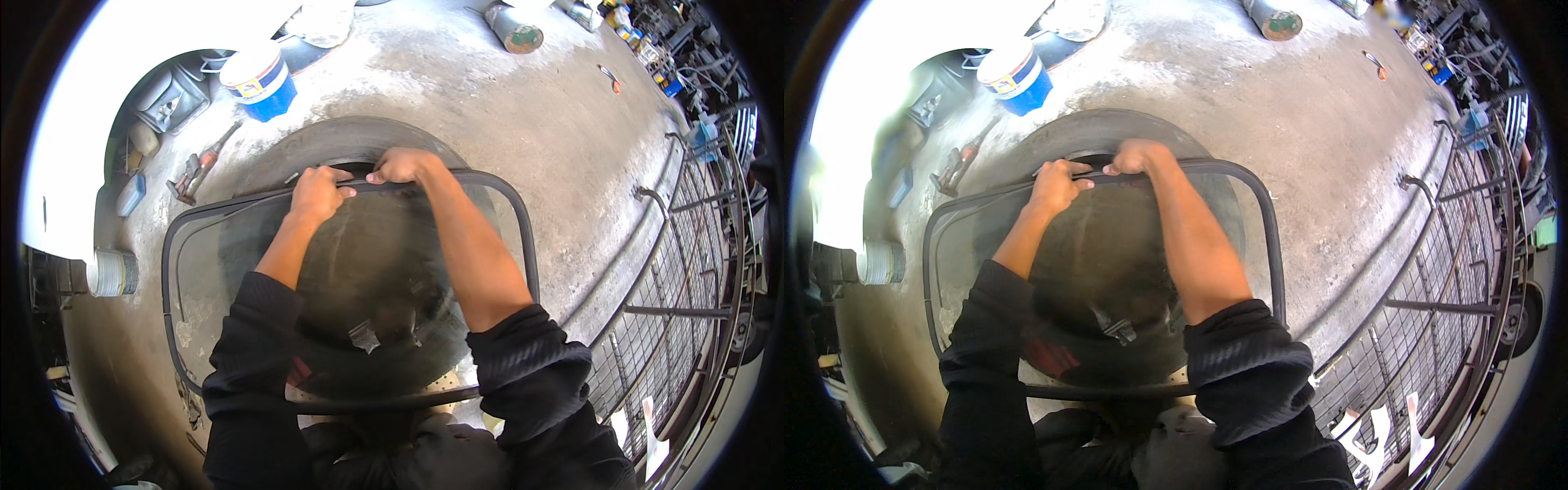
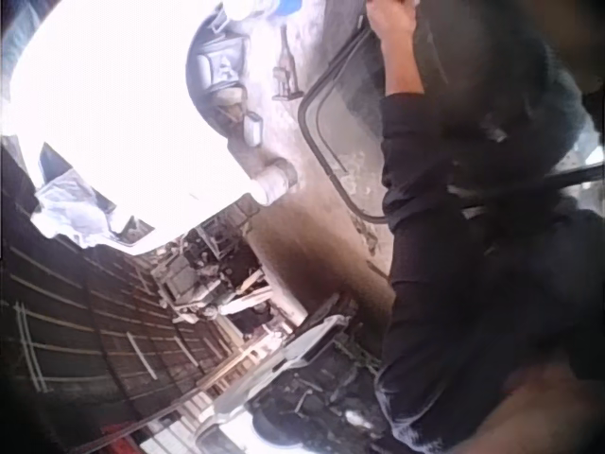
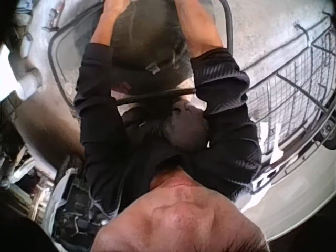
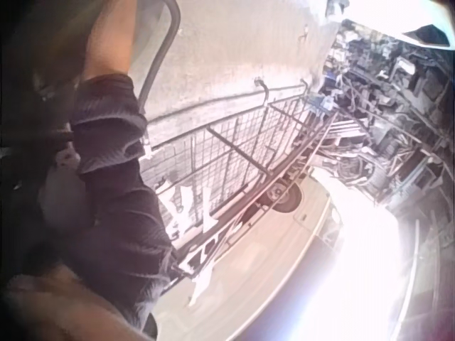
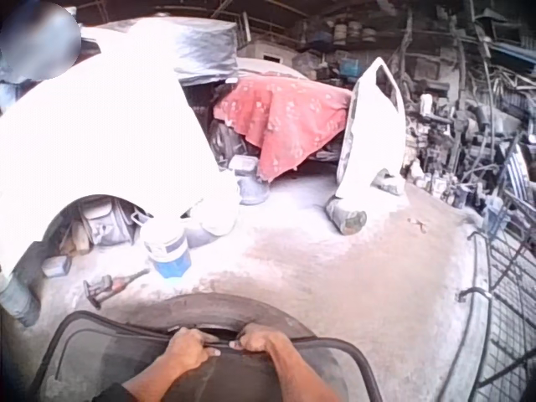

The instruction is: The person installs a black rubber seal around the perimeter of a car windshield. They press the seal into place by hand, working along the edges and corners to ensure it is seated properly.

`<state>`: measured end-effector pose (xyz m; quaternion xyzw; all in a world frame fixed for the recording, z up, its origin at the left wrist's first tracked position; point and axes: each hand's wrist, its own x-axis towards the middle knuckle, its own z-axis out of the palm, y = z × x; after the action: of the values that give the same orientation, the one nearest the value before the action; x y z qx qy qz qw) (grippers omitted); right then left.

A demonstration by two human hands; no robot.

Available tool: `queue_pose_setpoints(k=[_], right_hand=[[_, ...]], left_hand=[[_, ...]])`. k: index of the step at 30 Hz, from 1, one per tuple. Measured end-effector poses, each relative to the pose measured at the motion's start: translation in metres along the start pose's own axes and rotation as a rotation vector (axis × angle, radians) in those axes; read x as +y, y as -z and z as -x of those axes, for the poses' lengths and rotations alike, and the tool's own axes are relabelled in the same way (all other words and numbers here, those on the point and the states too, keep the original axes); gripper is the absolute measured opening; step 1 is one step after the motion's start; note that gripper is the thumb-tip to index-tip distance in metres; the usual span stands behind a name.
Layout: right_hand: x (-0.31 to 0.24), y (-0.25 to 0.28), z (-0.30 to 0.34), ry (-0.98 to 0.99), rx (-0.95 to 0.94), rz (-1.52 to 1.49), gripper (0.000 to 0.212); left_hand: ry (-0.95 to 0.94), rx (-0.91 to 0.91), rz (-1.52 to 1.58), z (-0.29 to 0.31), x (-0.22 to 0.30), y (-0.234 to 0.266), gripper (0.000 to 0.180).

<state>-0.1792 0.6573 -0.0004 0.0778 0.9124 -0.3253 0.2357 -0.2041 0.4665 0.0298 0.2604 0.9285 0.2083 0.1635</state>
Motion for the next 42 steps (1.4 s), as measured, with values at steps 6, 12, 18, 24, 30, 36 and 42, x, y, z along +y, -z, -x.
queue_pose_setpoints(k=[6,12,18,24,30,36,42], right_hand=[[-0.032,0.005,0.017,-0.254,-0.059,-0.16,0.043],[-0.013,0.007,0.009,-0.118,-0.071,-0.081,0.042],[0.013,0.022,0.012,-0.032,-0.277,-0.256,0.037],[0.004,0.015,0.012,-0.11,-0.195,-0.117,0.032],[0.03,0.025,0.038,0.073,-0.057,-0.029,0.031],[0.04,0.02,0.05,-0.034,0.096,-0.016,0.031],[0.052,0.048,0.057,0.087,0.245,0.079,0.033]], left_hand=[[-0.003,0.019,-0.025,0.0,-0.004,-0.004,0.033],[-0.029,0.004,-0.021,-0.003,-0.006,-0.002,0.034],[-0.074,0.072,0.041,0.004,-0.012,-0.007,0.034],[-0.04,0.053,0.017,-0.002,-0.004,-0.005,0.034],[-0.028,0.053,0.079,0.005,-0.018,-0.006,0.033],[-0.071,0.067,0.041,0.002,-0.016,-0.015,0.033],[-0.021,0.057,0.042,0.005,-0.004,-0.004,0.034]])
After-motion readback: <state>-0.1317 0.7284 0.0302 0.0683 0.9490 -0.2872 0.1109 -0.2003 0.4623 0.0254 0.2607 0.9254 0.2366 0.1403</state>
